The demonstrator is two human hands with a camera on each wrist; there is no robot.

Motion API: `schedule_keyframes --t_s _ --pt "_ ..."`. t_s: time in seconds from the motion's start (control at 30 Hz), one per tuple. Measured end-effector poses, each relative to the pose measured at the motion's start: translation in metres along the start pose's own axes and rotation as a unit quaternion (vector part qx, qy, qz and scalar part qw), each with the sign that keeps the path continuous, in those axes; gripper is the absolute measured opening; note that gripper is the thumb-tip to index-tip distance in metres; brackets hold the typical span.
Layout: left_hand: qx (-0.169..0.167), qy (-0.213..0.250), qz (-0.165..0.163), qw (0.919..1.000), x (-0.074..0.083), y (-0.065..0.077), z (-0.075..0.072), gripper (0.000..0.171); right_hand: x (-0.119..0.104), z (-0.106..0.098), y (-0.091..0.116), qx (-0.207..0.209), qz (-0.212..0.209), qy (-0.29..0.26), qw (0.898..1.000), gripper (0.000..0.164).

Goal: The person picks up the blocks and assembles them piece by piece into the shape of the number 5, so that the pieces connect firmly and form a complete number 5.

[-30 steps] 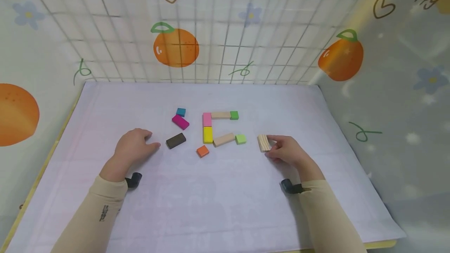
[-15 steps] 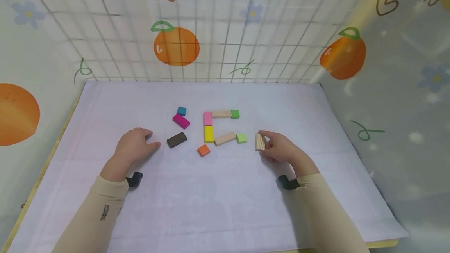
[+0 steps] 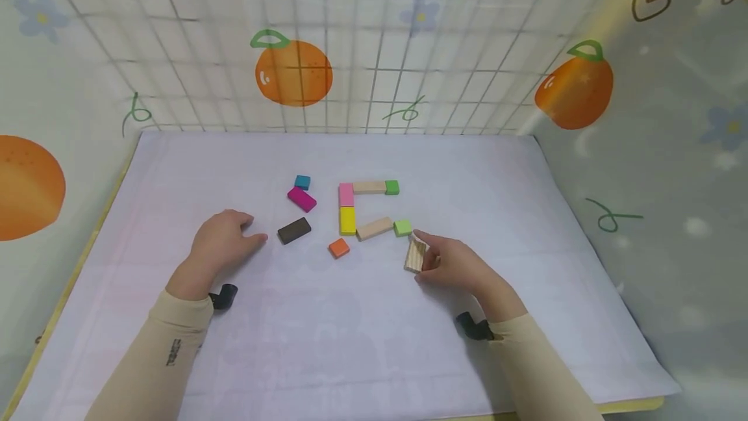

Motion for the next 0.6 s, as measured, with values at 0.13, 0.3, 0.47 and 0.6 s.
schedule_keyframes --t_s 0.13,0.3,0.47,0.6 --pt "-0.001 -0.001 -0.001 1.0 0.0 0.0 0.002 0.061 -0.006 0.002 -0.001 0.028 -0.001 -0.002 1.0 0.07" --pt "0.004 -0.005 0.0 1.0 0.0 0.0 0.001 0.061 -0.011 0.0 -0.001 0.048 -0.014 0.014 0.999 0.038" --pt "0.006 -0.004 0.001 1.0 -0.002 -0.003 0.003 0.061 -0.017 -0.002 0.0 0.062 -0.032 0.056 0.996 0.041" --pt "0.009 0.0 0.003 1.0 -0.003 -0.004 0.003 0.061 -0.024 -0.005 0.0 0.068 -0.041 0.107 0.991 0.039"
Point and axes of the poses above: each hand's wrist, its own y-axis away from the middle knuckle, its own z-axis out of the palm, x = y × z, the point moved 8 cm from there along -y, towards the middle knuckle, and after that the axes turned 12 degrees about -z, right-handed, at the moved point
